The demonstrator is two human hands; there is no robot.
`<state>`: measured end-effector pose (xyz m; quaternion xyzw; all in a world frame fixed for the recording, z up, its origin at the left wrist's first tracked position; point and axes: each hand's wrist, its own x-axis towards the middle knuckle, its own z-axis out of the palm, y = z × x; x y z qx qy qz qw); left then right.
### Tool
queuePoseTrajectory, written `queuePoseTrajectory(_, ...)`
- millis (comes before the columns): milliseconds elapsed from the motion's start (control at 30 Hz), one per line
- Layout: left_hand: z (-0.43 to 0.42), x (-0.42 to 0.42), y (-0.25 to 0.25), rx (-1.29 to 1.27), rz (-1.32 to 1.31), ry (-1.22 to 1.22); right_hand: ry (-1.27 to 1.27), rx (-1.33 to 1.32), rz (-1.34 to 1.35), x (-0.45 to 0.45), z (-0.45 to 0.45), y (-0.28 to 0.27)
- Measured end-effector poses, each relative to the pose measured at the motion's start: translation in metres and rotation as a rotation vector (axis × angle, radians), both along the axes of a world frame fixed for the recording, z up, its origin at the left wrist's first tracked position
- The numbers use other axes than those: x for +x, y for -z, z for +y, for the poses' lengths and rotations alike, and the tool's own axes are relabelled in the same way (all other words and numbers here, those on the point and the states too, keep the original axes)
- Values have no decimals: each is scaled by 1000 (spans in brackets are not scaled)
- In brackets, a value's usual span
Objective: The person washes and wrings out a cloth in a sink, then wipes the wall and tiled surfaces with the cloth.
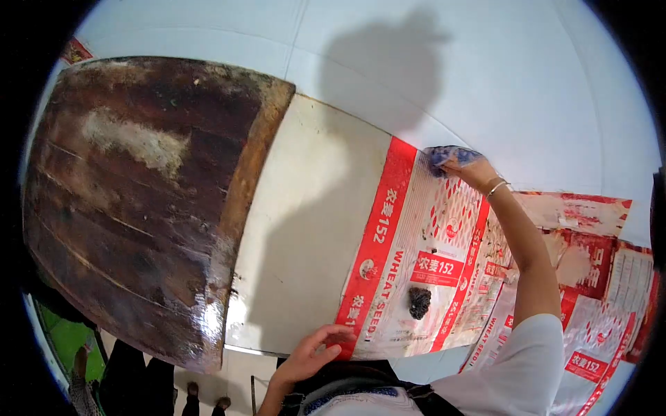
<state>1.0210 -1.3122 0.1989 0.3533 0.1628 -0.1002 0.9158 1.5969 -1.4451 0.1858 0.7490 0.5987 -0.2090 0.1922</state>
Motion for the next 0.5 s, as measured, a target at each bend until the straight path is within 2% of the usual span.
queuePoseTrajectory(67,17,-5,-5,104,-2,46,-417,-37,-465,-27,44,-17)
queuePoseTrajectory(167,35,-14,-9,-13,115,6,-838,128,-1082,-69,158,18)
queuePoseTrajectory(200,38,-16,-7,-2,102,10,-1069,71,-1125,-115,209,-20)
queuePoseTrajectory(233,42,-22,-5,71,83,-7,-1165,150,-1477,-124,242,-7)
queuePoseTrajectory(300,51,-24,-7,197,67,-24,-1184,336,-1892,-130,298,1)
queuePoseTrajectory(333,53,-26,-6,209,50,-12,-1121,450,-1932,-135,318,-3)
queuePoseTrajectory(367,54,-30,-4,146,47,-46,-885,755,-1058,-136,337,-12)
queuePoseTrajectory(400,55,-32,-4,78,49,-82,-572,923,-177,-139,348,-32)
queuePoseTrajectory(433,56,-32,-6,85,48,-77,-411,723,-276,-158,348,-82)
queuePoseTrajectory(500,56,-28,-10,196,52,-67,-29,487,-407,-196,363,-202)
